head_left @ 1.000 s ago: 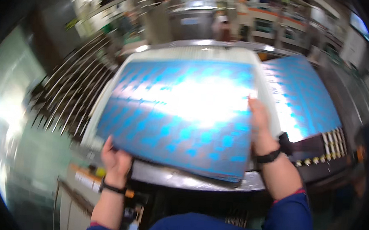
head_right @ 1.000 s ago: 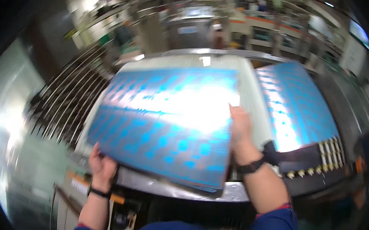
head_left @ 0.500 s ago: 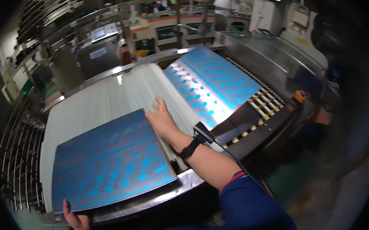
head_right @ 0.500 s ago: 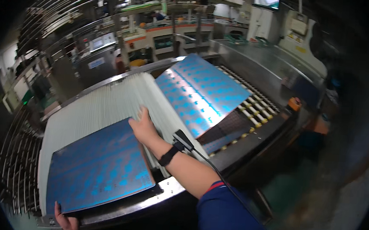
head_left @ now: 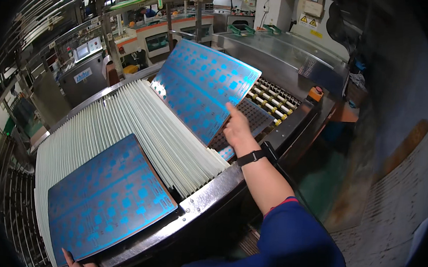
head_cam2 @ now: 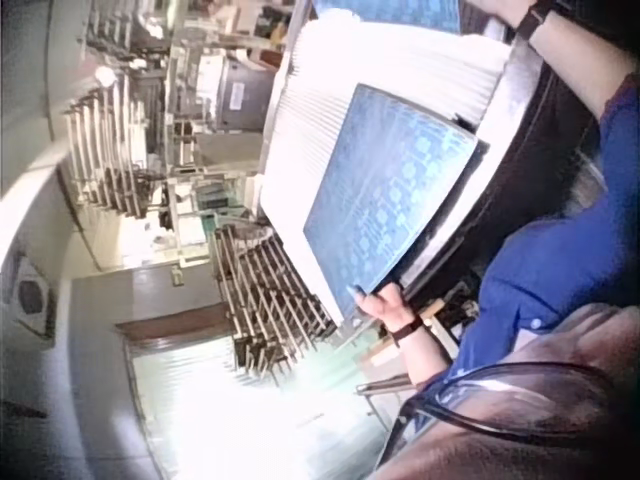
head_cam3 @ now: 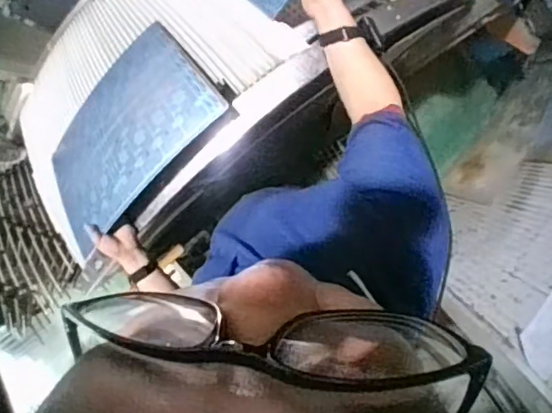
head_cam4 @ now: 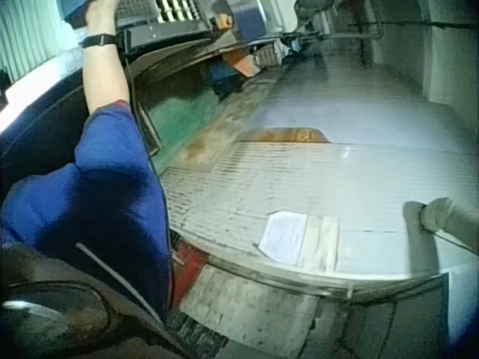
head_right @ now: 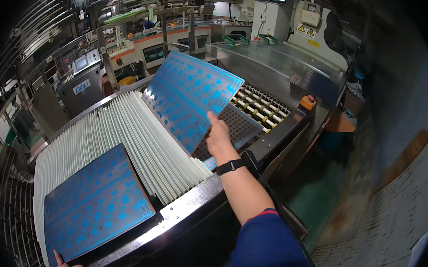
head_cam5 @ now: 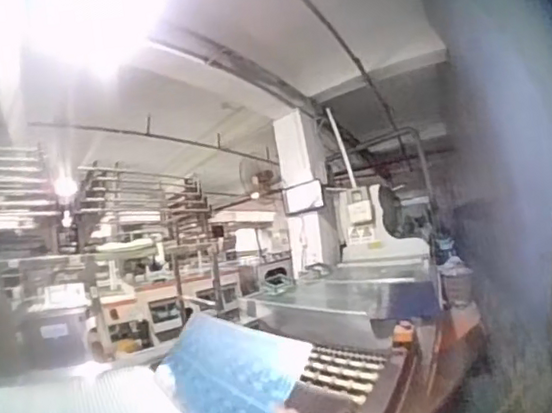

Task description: Manually loading patterned metal sheets from a stack into a processing or drying rack.

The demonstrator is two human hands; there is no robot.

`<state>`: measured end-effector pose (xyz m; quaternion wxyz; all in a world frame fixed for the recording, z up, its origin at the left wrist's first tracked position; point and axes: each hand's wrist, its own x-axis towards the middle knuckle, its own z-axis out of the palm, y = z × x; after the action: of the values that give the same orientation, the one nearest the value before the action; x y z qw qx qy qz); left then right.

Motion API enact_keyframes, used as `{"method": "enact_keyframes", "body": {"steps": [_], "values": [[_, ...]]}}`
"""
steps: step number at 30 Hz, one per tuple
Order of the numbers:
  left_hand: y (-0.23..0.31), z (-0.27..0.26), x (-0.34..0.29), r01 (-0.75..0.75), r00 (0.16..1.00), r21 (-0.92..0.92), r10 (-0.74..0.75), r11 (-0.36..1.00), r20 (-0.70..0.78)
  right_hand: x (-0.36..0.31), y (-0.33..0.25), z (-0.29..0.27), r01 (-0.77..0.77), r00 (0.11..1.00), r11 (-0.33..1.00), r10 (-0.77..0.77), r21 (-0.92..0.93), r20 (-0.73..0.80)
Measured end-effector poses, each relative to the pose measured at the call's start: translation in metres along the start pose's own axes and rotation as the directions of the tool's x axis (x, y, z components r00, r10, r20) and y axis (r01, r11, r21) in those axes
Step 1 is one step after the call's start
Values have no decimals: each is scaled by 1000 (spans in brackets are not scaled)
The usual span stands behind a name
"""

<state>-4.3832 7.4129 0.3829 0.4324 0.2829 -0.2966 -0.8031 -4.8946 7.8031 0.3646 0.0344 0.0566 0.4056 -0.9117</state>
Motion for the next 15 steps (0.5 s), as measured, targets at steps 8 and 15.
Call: {"method": "enact_keyframes", "body": {"steps": [8,15], "values": [[-7,-32,-12,-328,904,515,104,791,416,-15,-39,70,712,626,457,-757,-533,187],[-4,20,-32,34,999,-239,-30,970,19,-71,-72,120,572,748,818,-551,62,369]]}}
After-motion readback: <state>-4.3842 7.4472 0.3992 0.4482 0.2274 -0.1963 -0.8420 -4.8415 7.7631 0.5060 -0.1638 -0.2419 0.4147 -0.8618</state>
